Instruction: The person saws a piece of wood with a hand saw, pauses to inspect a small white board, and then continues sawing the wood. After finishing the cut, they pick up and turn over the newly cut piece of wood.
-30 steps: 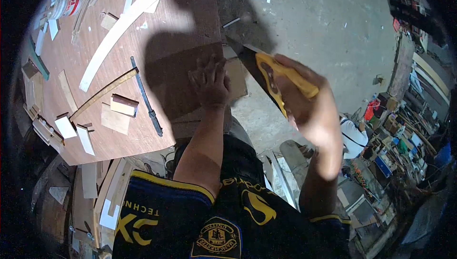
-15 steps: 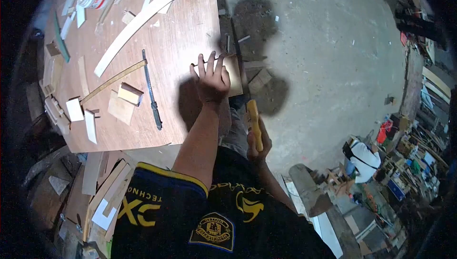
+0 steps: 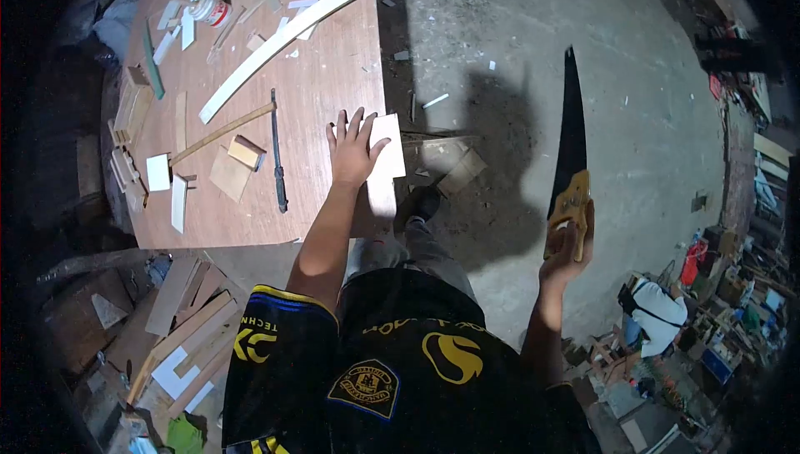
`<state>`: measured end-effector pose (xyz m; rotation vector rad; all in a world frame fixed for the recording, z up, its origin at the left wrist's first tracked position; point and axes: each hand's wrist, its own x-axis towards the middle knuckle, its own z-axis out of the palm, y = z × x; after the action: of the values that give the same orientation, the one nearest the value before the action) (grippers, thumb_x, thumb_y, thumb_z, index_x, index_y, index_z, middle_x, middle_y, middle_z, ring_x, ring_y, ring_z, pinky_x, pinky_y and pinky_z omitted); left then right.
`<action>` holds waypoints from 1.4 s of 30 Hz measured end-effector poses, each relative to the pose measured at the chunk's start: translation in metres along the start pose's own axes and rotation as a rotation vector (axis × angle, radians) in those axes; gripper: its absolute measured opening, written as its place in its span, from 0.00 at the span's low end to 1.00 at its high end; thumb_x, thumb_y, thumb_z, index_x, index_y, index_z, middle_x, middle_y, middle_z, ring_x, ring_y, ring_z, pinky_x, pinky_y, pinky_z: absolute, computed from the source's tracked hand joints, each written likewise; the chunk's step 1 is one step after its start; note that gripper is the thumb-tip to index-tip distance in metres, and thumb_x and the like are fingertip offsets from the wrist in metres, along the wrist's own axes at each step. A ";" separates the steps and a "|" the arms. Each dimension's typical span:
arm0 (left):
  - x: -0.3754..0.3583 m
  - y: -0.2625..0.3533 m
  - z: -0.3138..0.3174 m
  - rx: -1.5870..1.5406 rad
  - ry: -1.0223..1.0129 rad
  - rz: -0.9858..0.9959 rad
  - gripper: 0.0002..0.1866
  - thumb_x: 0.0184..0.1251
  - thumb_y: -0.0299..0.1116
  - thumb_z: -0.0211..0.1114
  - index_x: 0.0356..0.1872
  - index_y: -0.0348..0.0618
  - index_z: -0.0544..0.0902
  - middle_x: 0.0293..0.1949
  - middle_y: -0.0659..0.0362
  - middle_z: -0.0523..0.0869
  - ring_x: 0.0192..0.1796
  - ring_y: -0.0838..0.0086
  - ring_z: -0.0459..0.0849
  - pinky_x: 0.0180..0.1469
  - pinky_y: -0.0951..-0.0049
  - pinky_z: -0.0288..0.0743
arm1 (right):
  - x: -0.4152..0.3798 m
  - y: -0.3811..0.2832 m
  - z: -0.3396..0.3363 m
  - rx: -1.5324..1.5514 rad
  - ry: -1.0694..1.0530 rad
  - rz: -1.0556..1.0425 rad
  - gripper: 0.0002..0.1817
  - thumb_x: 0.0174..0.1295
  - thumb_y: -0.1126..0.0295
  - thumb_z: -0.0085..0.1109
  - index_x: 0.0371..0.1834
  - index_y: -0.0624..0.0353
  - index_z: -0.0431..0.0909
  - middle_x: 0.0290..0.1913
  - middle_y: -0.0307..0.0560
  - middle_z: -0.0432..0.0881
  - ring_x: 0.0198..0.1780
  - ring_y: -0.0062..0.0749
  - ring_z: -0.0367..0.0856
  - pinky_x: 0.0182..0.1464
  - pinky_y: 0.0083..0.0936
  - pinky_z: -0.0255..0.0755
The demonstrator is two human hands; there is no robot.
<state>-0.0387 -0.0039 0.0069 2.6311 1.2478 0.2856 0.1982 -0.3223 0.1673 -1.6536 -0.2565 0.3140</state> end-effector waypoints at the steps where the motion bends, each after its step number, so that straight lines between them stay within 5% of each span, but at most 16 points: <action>1: -0.008 -0.001 -0.007 0.010 -0.065 -0.013 0.39 0.67 0.64 0.62 0.74 0.54 0.70 0.76 0.53 0.66 0.80 0.45 0.57 0.77 0.32 0.44 | -0.002 0.001 -0.006 -0.032 0.039 0.046 0.28 0.75 0.73 0.52 0.77 0.65 0.65 0.55 0.45 0.82 0.36 0.20 0.75 0.34 0.16 0.69; 3: -0.021 -0.005 -0.021 0.066 -0.159 -0.006 0.59 0.52 0.74 0.67 0.81 0.52 0.58 0.78 0.44 0.59 0.80 0.41 0.53 0.76 0.32 0.44 | -0.012 0.003 -0.017 0.017 0.004 0.141 0.27 0.75 0.74 0.51 0.77 0.65 0.66 0.54 0.44 0.81 0.36 0.19 0.75 0.35 0.16 0.69; 8: -0.045 -0.017 -0.045 -0.044 -0.310 -0.029 0.78 0.32 0.73 0.79 0.82 0.44 0.46 0.70 0.39 0.64 0.73 0.43 0.61 0.75 0.37 0.46 | -0.030 0.016 -0.018 -0.018 -0.108 0.186 0.26 0.75 0.74 0.48 0.75 0.66 0.67 0.56 0.52 0.81 0.35 0.19 0.76 0.33 0.17 0.71; 9: -0.043 -0.011 -0.054 -0.019 -0.433 -0.126 0.78 0.31 0.70 0.81 0.82 0.44 0.47 0.69 0.41 0.66 0.73 0.44 0.61 0.74 0.35 0.48 | -0.027 0.022 -0.009 -0.390 -0.207 -0.353 0.26 0.75 0.70 0.51 0.74 0.67 0.68 0.63 0.54 0.79 0.50 0.29 0.81 0.44 0.23 0.78; 10: -0.042 -0.007 -0.060 0.004 -0.557 -0.221 0.78 0.30 0.67 0.83 0.82 0.43 0.47 0.68 0.42 0.67 0.72 0.46 0.62 0.73 0.34 0.50 | -0.029 0.022 -0.007 -0.382 -0.209 -0.361 0.26 0.75 0.70 0.51 0.74 0.67 0.68 0.63 0.54 0.79 0.50 0.29 0.81 0.44 0.23 0.78; 12: -0.042 -0.011 -0.061 0.027 -0.579 -0.284 0.76 0.26 0.65 0.85 0.80 0.43 0.53 0.66 0.41 0.68 0.71 0.45 0.64 0.72 0.38 0.55 | -0.038 0.011 0.004 0.006 -0.199 0.180 0.26 0.75 0.68 0.54 0.73 0.67 0.70 0.67 0.54 0.77 0.60 0.34 0.79 0.54 0.27 0.77; 13: -0.040 -0.016 -0.065 -0.014 -0.599 -0.301 0.69 0.30 0.63 0.85 0.77 0.45 0.59 0.65 0.42 0.70 0.70 0.46 0.68 0.70 0.41 0.61 | -0.040 0.002 0.010 -0.060 -0.257 0.151 0.25 0.76 0.67 0.55 0.75 0.59 0.70 0.67 0.48 0.78 0.54 0.23 0.78 0.52 0.20 0.74; 16: -0.037 -0.017 -0.088 -0.095 -0.573 -0.261 0.52 0.41 0.58 0.83 0.70 0.48 0.71 0.60 0.45 0.76 0.63 0.48 0.76 0.62 0.48 0.72 | -0.039 0.004 0.030 -0.034 -0.291 0.101 0.25 0.76 0.67 0.55 0.75 0.59 0.71 0.66 0.47 0.78 0.50 0.22 0.78 0.47 0.18 0.74; 17: -0.038 -0.015 -0.097 -0.137 -0.541 -0.191 0.42 0.48 0.55 0.81 0.65 0.49 0.77 0.57 0.47 0.80 0.58 0.49 0.81 0.56 0.52 0.78 | -0.039 -0.003 0.031 -0.021 -0.291 0.143 0.27 0.74 0.69 0.55 0.74 0.66 0.69 0.67 0.52 0.78 0.62 0.33 0.77 0.62 0.29 0.72; 18: -0.040 -0.008 -0.110 -0.139 -0.534 -0.194 0.42 0.48 0.55 0.81 0.65 0.49 0.77 0.57 0.47 0.80 0.58 0.49 0.81 0.56 0.52 0.78 | -0.040 -0.009 0.039 -0.019 -0.296 0.136 0.27 0.74 0.69 0.55 0.74 0.66 0.69 0.67 0.52 0.78 0.62 0.33 0.77 0.62 0.29 0.72; 20: -0.047 0.009 -0.134 -0.200 -0.351 -0.154 0.30 0.59 0.43 0.75 0.63 0.52 0.78 0.47 0.50 0.85 0.50 0.50 0.85 0.50 0.52 0.81 | -0.041 -0.019 0.054 -0.001 -0.357 0.036 0.26 0.75 0.67 0.55 0.75 0.55 0.71 0.59 0.45 0.81 0.40 0.17 0.75 0.35 0.15 0.70; 24: -0.058 0.005 -0.168 -0.248 -0.091 -0.067 0.22 0.63 0.37 0.72 0.59 0.52 0.83 0.41 0.51 0.84 0.43 0.50 0.85 0.45 0.54 0.80 | -0.049 -0.034 0.077 -0.018 -0.464 0.124 0.26 0.75 0.67 0.55 0.76 0.54 0.71 0.47 0.39 0.83 0.32 0.13 0.70 0.30 0.15 0.66; 30: -0.071 -0.001 -0.236 -0.274 -0.050 -0.087 0.20 0.62 0.35 0.73 0.56 0.57 0.85 0.42 0.54 0.82 0.45 0.53 0.84 0.48 0.55 0.79 | -0.073 -0.044 0.130 -0.045 -0.589 0.041 0.26 0.74 0.70 0.55 0.75 0.59 0.71 0.31 0.31 0.77 0.23 0.10 0.64 0.25 0.12 0.60; 36: -0.081 -0.023 -0.267 -0.258 0.038 -0.120 0.22 0.59 0.34 0.73 0.57 0.63 0.86 0.40 0.58 0.81 0.44 0.58 0.83 0.47 0.58 0.79 | -0.090 -0.024 0.163 -0.142 -0.669 -0.091 0.27 0.74 0.67 0.55 0.74 0.63 0.70 0.42 0.39 0.83 0.28 0.12 0.69 0.28 0.13 0.65; 38: -0.084 -0.032 -0.271 -0.255 0.052 -0.117 0.22 0.59 0.34 0.73 0.56 0.62 0.86 0.40 0.58 0.81 0.44 0.58 0.83 0.47 0.58 0.79 | -0.100 -0.047 0.175 -0.057 -0.744 0.049 0.25 0.75 0.70 0.55 0.72 0.69 0.70 0.70 0.60 0.75 0.67 0.43 0.76 0.68 0.35 0.70; 42: -0.084 -0.048 -0.278 -0.205 0.072 -0.093 0.22 0.57 0.33 0.73 0.55 0.59 0.86 0.41 0.59 0.81 0.44 0.59 0.83 0.48 0.58 0.79 | -0.106 -0.039 0.185 -0.037 -0.772 -0.065 0.25 0.76 0.70 0.55 0.72 0.70 0.69 0.70 0.60 0.75 0.68 0.42 0.76 0.68 0.35 0.71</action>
<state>-0.2002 -0.0092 0.2526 2.4018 1.2849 0.4699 0.0349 -0.1827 0.1945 -1.4915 -0.8932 0.8970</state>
